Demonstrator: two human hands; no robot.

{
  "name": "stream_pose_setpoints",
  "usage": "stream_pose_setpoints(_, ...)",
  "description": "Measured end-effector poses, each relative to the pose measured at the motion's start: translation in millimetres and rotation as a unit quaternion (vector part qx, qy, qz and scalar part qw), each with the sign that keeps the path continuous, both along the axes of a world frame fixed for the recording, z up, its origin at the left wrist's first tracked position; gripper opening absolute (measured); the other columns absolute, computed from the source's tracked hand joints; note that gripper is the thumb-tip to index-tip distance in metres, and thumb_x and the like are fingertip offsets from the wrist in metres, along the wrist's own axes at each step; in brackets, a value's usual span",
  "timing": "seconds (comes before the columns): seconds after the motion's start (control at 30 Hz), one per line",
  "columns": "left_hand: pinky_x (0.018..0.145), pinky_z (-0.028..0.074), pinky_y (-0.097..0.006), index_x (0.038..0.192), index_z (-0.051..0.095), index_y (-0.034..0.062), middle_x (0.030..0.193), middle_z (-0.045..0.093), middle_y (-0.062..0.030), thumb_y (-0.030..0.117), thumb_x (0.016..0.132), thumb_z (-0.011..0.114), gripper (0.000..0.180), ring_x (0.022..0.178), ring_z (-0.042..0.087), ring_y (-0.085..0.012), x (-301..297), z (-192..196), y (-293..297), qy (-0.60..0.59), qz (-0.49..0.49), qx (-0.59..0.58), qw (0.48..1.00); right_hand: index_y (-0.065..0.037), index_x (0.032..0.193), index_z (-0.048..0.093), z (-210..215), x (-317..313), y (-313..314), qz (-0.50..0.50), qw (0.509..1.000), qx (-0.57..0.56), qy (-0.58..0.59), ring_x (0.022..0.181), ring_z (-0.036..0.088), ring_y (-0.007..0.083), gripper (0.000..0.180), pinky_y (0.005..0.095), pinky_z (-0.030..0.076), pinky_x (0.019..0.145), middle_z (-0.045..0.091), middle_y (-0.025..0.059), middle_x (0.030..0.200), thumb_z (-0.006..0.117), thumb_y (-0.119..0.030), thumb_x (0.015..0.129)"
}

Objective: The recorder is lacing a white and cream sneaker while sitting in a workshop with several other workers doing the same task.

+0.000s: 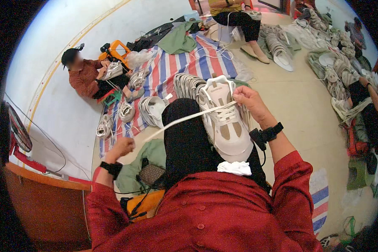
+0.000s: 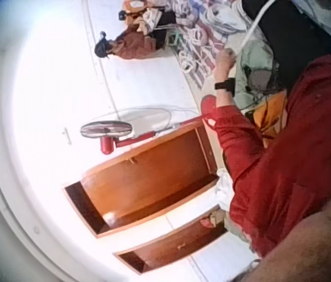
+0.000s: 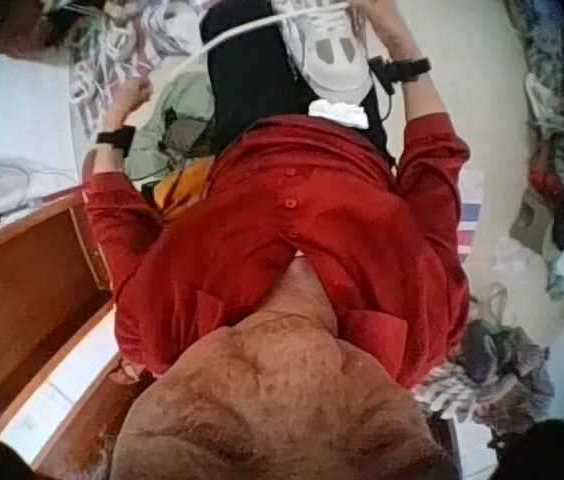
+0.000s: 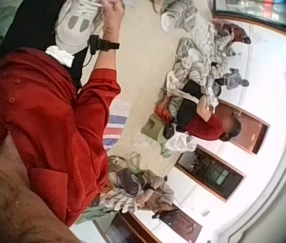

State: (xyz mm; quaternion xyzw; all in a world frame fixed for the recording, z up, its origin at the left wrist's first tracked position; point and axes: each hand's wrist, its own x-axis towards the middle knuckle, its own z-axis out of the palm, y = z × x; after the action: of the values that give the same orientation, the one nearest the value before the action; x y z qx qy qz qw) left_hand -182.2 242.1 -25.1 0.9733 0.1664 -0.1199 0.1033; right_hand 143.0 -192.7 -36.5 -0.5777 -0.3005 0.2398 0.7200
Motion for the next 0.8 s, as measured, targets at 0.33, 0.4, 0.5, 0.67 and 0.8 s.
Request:
stream_pose_setpoints(0.33,0.072,0.049,-0.035,0.095,0.062,0.0022,0.082,0.062,-0.0138,0.013,0.077,0.062,0.02,0.077,0.062,-0.0274,145.0,55.7,-183.2,-0.32,-0.117,-0.212,0.916,-0.007,0.092,0.057,19.8,-6.9,-1.4,0.027,0.999,-0.019,-0.012,0.072,0.045,0.0048,0.013,0.0196,0.038,0.068,0.051,-0.0058,0.081,0.062,-0.019,0.088)
stream_pose_setpoints(0.4,0.074,0.049,-0.031,0.099,0.061,0.001,0.088,0.065,-0.0097,0.01,0.081,0.061,0.02,0.081,0.062,-0.0179,164.3,46.5,-206.4,-0.275,-0.15,-0.235,0.92,-0.007,0.093,0.057,17.9,-6.6,-0.2,0.029,0.999,-0.021,-0.019,0.073,0.044,0.0042,0.014,0.0191,0.037,0.068,0.051,-0.0063,0.081,0.063,-0.02,0.089)
stream_pose_setpoints(0.5,0.073,0.048,-0.029,0.095,0.061,-0.0003,0.087,0.065,-0.008,0.011,0.081,0.062,0.018,0.081,0.061,-0.0137,179.3,35.3,-213.5,-0.23,-0.118,-0.286,0.923,-0.008,0.093,0.057,19.2,-5.8,3.0,0.039,0.999,-0.022,-0.021,0.073,0.043,0.0036,0.015,0.0185,0.036,0.068,0.051,-0.0068,0.082,0.063,-0.021,0.089)
stream_pose_setpoints(0.67,0.071,0.049,-0.034,0.096,0.063,0.0026,0.087,0.066,-0.0133,0.017,0.078,0.06,0.023,0.076,0.063,-0.0247,194.3,39.9,-215.0,-0.328,-0.034,-0.274,0.903,-0.008,0.093,0.058,22.5,-2.5,2.3,0.034,0.999,-0.022,-0.007,0.072,0.044,0.0035,0.015,0.0186,0.037,0.068,0.052,-0.0068,0.081,0.063,-0.022,0.089)
stream_pose_setpoints(0.8,0.076,0.049,-0.038,0.096,0.063,0.0016,0.092,0.066,-0.0164,0.023,0.078,0.061,0.028,0.087,0.063,-0.0296,231.8,53.7,-223.0,-0.412,-0.069,-0.233,0.878,-0.009,0.094,0.059,21.9,-3.1,-4.5,0.023,0.999,-0.026,-0.016,0.073,0.046,0.003,0.013,0.0192,0.038,0.067,0.053,-0.0067,0.082,0.061,-0.021,0.09)
